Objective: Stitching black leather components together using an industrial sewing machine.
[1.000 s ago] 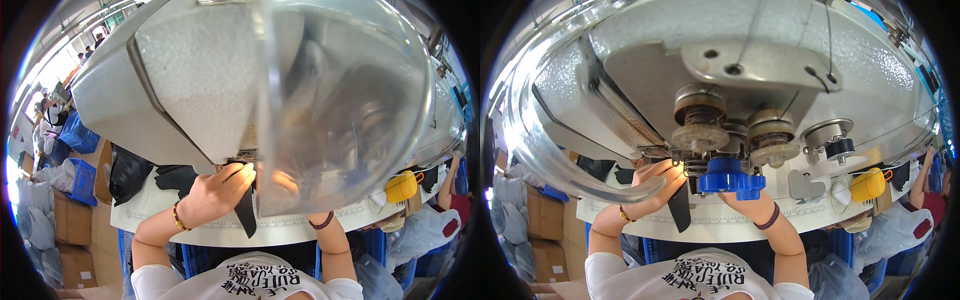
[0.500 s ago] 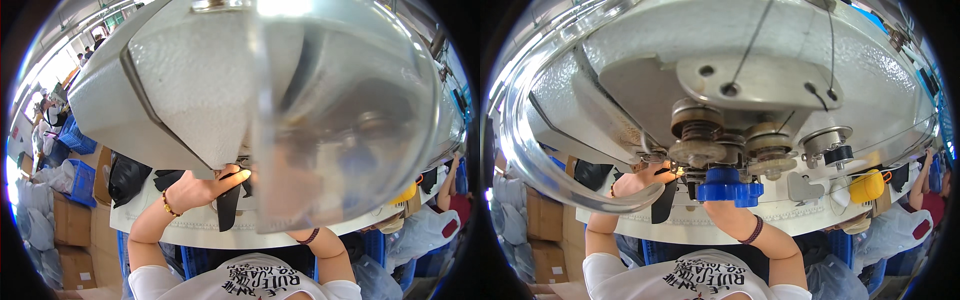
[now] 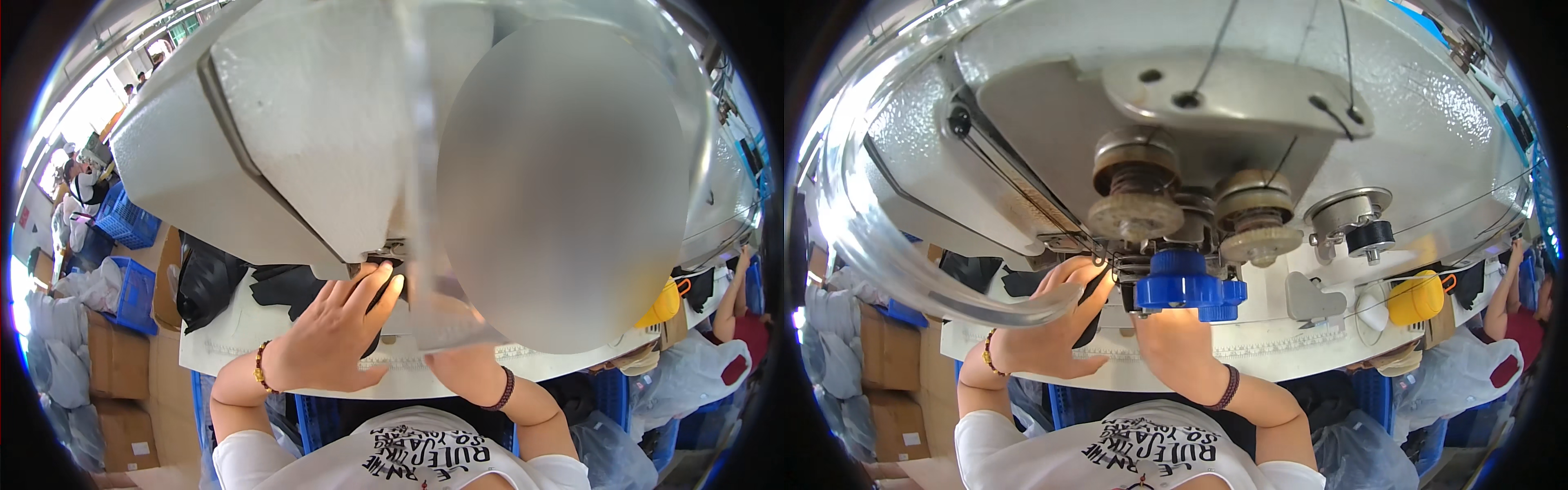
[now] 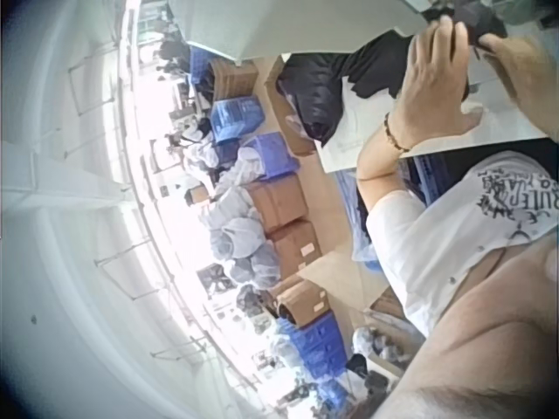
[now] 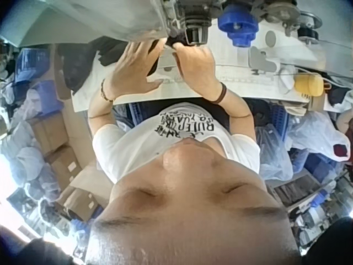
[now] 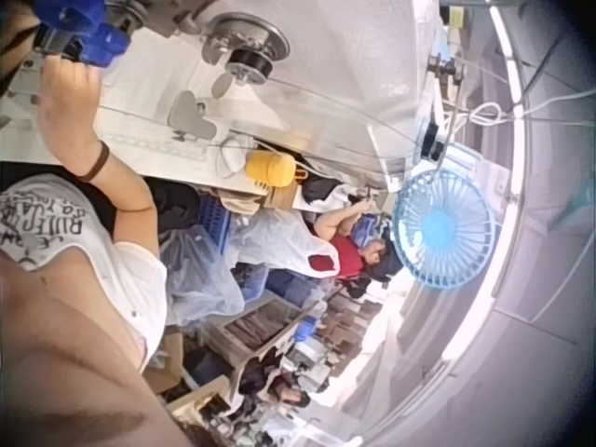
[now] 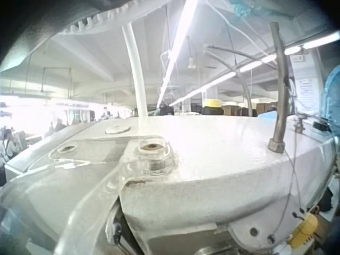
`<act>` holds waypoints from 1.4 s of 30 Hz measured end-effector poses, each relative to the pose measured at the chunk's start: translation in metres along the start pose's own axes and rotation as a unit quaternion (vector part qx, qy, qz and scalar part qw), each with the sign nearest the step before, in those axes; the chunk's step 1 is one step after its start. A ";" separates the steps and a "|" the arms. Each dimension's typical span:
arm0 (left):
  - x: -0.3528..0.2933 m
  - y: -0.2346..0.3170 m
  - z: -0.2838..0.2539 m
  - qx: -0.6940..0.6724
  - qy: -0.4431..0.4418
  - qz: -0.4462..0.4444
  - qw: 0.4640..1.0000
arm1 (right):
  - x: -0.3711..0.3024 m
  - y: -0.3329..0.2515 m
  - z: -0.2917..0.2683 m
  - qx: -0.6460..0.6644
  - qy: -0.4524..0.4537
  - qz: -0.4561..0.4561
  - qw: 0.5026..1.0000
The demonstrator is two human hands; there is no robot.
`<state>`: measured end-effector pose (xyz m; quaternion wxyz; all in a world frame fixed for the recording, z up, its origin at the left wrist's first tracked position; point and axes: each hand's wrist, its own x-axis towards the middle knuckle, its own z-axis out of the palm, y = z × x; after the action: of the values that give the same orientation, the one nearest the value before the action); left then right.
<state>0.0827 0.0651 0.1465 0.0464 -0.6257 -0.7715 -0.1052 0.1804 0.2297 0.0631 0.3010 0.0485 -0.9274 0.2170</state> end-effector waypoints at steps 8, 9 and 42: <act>0.004 0.006 0.037 0.103 0.120 -0.055 0.986 | 0.008 0.004 -0.012 0.173 -0.090 0.007 0.981; 0.009 0.006 0.040 0.100 0.163 -0.029 0.981 | 0.007 0.006 -0.010 0.177 -0.075 -0.004 0.981; 0.025 0.020 0.059 0.147 0.292 -0.009 0.945 | 0.019 0.025 -0.019 0.052 0.098 -0.100 0.989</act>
<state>0.1000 0.1059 0.0962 0.3602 -0.5466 -0.7369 -0.1688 0.1695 0.2616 0.0786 0.4072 0.1348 -0.8716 0.2374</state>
